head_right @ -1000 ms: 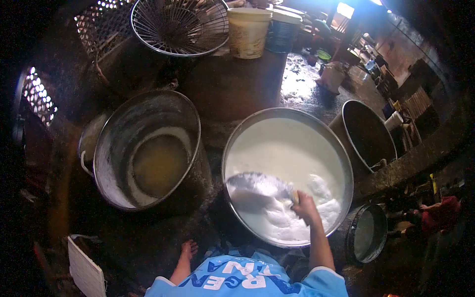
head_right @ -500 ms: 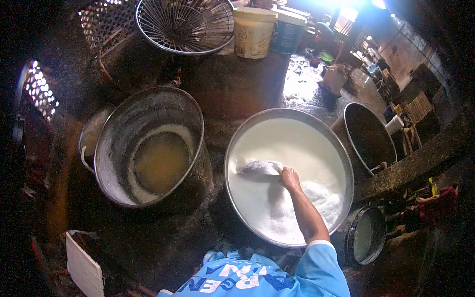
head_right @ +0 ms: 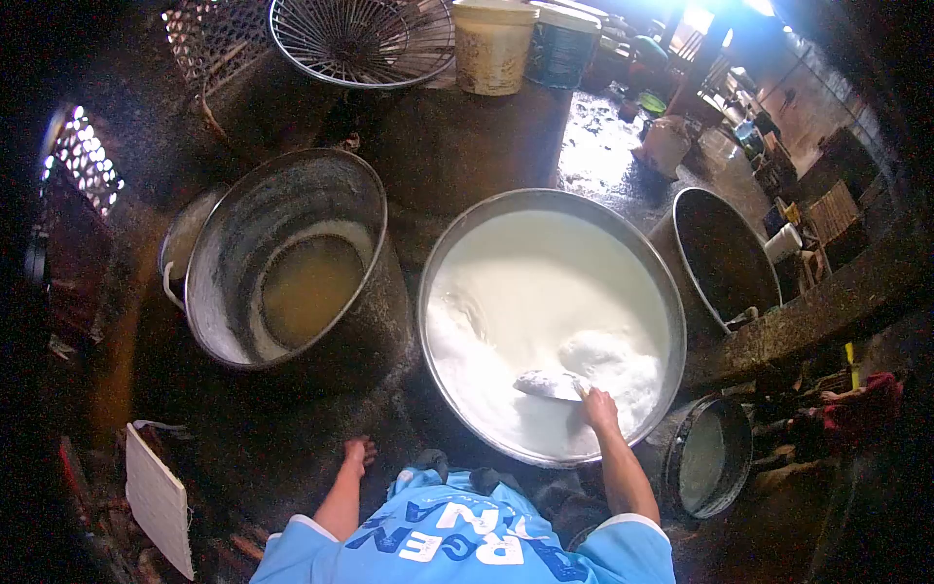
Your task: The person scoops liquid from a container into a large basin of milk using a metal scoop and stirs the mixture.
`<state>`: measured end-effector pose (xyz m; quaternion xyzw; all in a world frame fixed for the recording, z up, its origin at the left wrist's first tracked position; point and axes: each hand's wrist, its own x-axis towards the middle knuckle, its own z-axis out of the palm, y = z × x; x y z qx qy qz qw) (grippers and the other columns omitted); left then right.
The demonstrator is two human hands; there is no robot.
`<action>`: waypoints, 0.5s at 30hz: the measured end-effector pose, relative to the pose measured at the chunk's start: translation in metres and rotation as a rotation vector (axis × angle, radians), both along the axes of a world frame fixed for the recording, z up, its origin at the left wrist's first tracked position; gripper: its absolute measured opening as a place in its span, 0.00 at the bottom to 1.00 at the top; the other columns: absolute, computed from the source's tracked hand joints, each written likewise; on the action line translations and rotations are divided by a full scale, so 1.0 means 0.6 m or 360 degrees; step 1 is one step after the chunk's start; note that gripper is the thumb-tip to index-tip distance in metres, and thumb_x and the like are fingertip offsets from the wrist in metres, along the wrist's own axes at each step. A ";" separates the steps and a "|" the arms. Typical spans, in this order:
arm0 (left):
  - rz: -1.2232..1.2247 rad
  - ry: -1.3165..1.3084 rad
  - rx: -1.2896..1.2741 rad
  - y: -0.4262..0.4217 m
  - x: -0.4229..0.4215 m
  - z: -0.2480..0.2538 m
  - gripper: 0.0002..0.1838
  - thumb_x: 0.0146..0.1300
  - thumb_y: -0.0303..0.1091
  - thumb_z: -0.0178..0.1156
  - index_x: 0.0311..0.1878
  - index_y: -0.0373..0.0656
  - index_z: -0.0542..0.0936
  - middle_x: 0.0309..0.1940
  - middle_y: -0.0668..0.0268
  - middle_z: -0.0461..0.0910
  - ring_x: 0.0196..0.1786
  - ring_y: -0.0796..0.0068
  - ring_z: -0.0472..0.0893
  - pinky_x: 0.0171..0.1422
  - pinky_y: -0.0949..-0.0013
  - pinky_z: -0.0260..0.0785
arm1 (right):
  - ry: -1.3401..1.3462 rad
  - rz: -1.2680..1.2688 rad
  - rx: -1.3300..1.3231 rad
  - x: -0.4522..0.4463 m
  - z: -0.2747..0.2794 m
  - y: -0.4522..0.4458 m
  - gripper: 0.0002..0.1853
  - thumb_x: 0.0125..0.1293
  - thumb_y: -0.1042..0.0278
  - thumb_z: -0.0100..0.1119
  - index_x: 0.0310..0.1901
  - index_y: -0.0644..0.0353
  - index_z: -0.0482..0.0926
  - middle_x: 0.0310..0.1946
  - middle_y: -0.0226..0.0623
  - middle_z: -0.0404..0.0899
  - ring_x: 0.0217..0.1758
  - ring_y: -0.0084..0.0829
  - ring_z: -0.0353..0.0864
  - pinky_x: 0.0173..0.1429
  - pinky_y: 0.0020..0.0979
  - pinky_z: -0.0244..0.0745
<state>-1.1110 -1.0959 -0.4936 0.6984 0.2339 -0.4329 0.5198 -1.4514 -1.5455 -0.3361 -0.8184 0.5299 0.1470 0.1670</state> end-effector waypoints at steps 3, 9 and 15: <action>-0.0105 -0.0120 -0.0047 -0.044 0.023 0.018 0.09 0.63 0.37 0.50 0.42 0.47 0.75 0.26 0.69 0.76 0.24 0.77 0.75 0.20 0.74 0.61 | 0.0019 -0.0130 0.0014 -0.078 0.020 -0.002 0.15 0.48 0.70 0.57 0.40 0.65 0.76 0.37 0.56 0.79 0.44 0.55 0.78 0.50 0.47 0.74; -0.0126 -0.0184 0.0038 -0.085 -0.050 0.053 0.10 0.63 0.34 0.44 0.42 0.47 0.75 0.26 0.69 0.75 0.22 0.77 0.73 0.19 0.74 0.59 | -0.0077 0.0015 -0.0182 -0.210 0.143 -0.023 0.15 0.46 0.73 0.55 0.40 0.63 0.77 0.37 0.54 0.80 0.43 0.54 0.78 0.49 0.47 0.73; -0.0476 -0.0032 0.0299 0.017 -0.238 -0.030 0.15 0.66 0.45 0.43 0.32 0.50 0.76 0.16 0.70 0.70 0.15 0.72 0.68 0.14 0.68 0.53 | -0.0366 0.0051 -0.0280 -0.270 0.281 -0.121 0.17 0.42 0.74 0.56 0.39 0.63 0.77 0.34 0.54 0.79 0.42 0.53 0.78 0.46 0.46 0.73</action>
